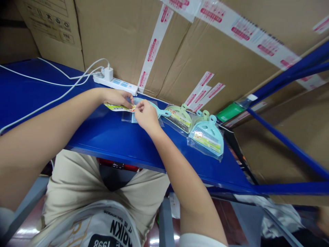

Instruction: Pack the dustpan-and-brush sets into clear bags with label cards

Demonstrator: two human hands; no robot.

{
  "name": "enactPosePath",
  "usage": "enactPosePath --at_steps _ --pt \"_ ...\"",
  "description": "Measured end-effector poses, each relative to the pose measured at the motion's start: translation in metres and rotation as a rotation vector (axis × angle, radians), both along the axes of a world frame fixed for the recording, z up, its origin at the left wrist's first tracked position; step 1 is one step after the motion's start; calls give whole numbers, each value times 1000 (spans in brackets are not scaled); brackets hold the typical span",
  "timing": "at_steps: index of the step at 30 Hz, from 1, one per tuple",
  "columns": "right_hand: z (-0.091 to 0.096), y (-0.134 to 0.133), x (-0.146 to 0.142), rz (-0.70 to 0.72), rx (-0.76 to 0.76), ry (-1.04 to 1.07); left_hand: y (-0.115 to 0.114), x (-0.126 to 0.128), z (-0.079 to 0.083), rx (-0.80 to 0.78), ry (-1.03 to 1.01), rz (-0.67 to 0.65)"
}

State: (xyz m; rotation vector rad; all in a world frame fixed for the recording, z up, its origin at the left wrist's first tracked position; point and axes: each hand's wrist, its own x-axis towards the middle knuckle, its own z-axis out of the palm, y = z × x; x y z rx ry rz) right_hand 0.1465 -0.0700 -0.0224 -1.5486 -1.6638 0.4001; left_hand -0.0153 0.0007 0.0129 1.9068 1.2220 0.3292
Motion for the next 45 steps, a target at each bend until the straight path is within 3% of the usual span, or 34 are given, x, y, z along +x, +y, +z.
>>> enactPosePath --at_steps 6,12,18,26,35,45 --pt "1 0 2 4 -22 -30 -5 8 -3 163 47 210" --pt "-5 5 6 29 24 -28 1 7 -9 184 -14 237" --pt "0 2 2 11 -17 0 -8 19 -7 162 -78 381" --pt "-1 3 4 20 6 -13 -18 10 8 -120 -122 309" --pt "2 0 2 9 -29 -19 -9 8 0 -109 -87 241" --pt "7 -4 1 -2 -33 -34 -13 13 3 -121 -266 342"
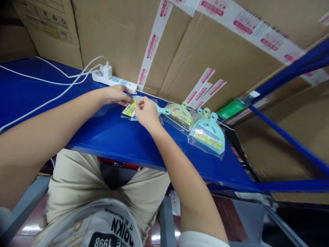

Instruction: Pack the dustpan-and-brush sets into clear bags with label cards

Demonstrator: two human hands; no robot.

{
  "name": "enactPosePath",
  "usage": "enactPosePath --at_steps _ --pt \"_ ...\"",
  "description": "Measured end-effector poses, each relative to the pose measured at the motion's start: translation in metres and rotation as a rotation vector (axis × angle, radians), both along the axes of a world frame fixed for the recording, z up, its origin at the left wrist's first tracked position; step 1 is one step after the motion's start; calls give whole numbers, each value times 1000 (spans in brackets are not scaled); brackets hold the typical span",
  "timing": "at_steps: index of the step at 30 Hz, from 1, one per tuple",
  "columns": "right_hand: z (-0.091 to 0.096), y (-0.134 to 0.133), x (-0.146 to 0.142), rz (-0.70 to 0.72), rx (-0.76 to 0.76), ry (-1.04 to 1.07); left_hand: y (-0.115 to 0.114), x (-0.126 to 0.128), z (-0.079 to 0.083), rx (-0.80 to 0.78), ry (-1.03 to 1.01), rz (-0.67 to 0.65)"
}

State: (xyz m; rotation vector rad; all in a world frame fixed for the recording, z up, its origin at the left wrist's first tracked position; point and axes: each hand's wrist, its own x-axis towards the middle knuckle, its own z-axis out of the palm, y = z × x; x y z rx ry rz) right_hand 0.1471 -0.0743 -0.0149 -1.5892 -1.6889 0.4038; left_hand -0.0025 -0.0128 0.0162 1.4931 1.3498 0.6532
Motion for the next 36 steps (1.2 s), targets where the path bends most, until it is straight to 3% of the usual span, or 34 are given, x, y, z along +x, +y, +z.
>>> enactPosePath --at_steps 5,9,12,15,18,23,32,36 --pt "-7 4 0 12 22 -17 3 5 -7 34 14 32" --pt "-2 15 21 3 93 -72 4 4 -9 20 69 -14" --pt "9 23 55 -186 151 -113 3 2 -7 -15 64 -28" --pt "14 29 88 -403 102 -178 1 2 -5 -31 61 -28" --pt "9 34 105 -443 0 -233 1 2 -5 -12 42 -17" --pt "3 37 106 -415 -71 -315 3 2 -5 1 -2 8" --pt "13 27 102 -393 -237 -475 3 8 -4 -80 -251 160" --pt "18 24 97 -379 -288 -477 1 11 -5 -91 -249 160"
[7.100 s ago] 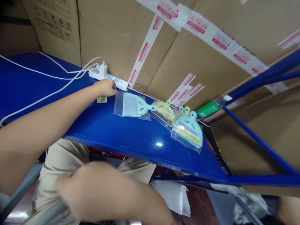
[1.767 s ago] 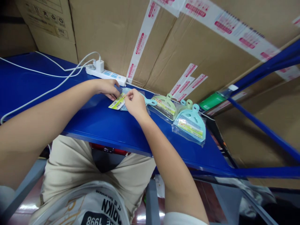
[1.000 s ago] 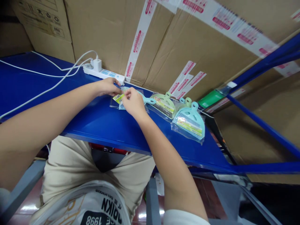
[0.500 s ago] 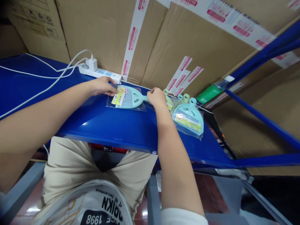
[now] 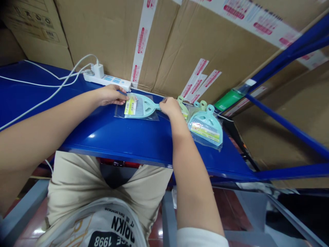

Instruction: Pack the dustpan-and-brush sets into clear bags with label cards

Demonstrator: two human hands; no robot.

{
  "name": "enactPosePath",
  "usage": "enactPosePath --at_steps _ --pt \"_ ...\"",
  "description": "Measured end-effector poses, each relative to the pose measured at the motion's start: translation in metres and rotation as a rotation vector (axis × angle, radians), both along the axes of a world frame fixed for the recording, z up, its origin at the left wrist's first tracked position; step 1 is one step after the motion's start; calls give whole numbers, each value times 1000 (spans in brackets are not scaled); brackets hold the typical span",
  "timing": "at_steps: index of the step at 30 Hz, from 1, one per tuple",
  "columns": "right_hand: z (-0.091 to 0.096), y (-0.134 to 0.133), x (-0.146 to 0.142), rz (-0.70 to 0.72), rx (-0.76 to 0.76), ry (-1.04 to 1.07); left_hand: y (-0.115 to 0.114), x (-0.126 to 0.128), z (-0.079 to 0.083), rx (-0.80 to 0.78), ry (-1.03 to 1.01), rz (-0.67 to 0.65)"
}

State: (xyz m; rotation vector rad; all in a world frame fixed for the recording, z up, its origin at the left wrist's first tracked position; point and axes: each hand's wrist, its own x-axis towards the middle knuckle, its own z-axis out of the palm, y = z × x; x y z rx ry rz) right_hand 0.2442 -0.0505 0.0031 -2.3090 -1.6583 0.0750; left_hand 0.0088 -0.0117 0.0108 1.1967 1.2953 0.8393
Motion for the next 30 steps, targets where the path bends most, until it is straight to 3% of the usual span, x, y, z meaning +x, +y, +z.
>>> enactPosePath --at_steps 8,15,23,30 --pt "5 -3 -2 -6 -44 0 -1 0 -3 103 247 -151" --pt "4 -2 -1 -4 -24 10 7 -1 -15 235 283 -229" --pt "8 -4 -4 -23 -55 46 11 0 -18 298 301 -256" --pt "9 -5 -5 9 -63 80 4 3 -12 271 340 -201"
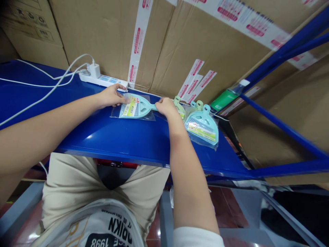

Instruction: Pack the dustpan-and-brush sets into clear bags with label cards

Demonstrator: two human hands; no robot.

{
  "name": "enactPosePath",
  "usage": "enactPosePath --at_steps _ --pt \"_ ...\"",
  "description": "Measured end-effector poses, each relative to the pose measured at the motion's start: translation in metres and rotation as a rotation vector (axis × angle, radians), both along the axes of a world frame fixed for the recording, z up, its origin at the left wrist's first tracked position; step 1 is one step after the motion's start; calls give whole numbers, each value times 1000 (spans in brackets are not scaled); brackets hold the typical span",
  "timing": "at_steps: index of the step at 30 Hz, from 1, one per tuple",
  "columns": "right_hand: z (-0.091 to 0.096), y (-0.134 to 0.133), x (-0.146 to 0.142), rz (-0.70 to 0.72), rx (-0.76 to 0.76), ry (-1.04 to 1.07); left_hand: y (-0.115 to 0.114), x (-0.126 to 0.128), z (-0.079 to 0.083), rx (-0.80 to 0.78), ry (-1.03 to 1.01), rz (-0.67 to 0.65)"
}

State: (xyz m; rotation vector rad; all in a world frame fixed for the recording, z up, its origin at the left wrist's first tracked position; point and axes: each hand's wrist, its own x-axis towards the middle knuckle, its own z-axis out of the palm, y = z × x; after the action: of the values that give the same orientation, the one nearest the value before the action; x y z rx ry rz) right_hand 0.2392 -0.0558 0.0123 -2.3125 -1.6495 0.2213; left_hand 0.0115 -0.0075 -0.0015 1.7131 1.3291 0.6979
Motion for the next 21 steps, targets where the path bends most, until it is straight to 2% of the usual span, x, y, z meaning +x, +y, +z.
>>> enactPosePath --at_steps 8,15,21 --pt "-2 2 6 47 -25 61 10 -8 -3 2 105 -85" --pt "-3 3 6 38 -17 57 7 -11 1 -71 4 -132" --pt "-2 2 7 46 -34 58 5 -10 3 -77 -3 -110"
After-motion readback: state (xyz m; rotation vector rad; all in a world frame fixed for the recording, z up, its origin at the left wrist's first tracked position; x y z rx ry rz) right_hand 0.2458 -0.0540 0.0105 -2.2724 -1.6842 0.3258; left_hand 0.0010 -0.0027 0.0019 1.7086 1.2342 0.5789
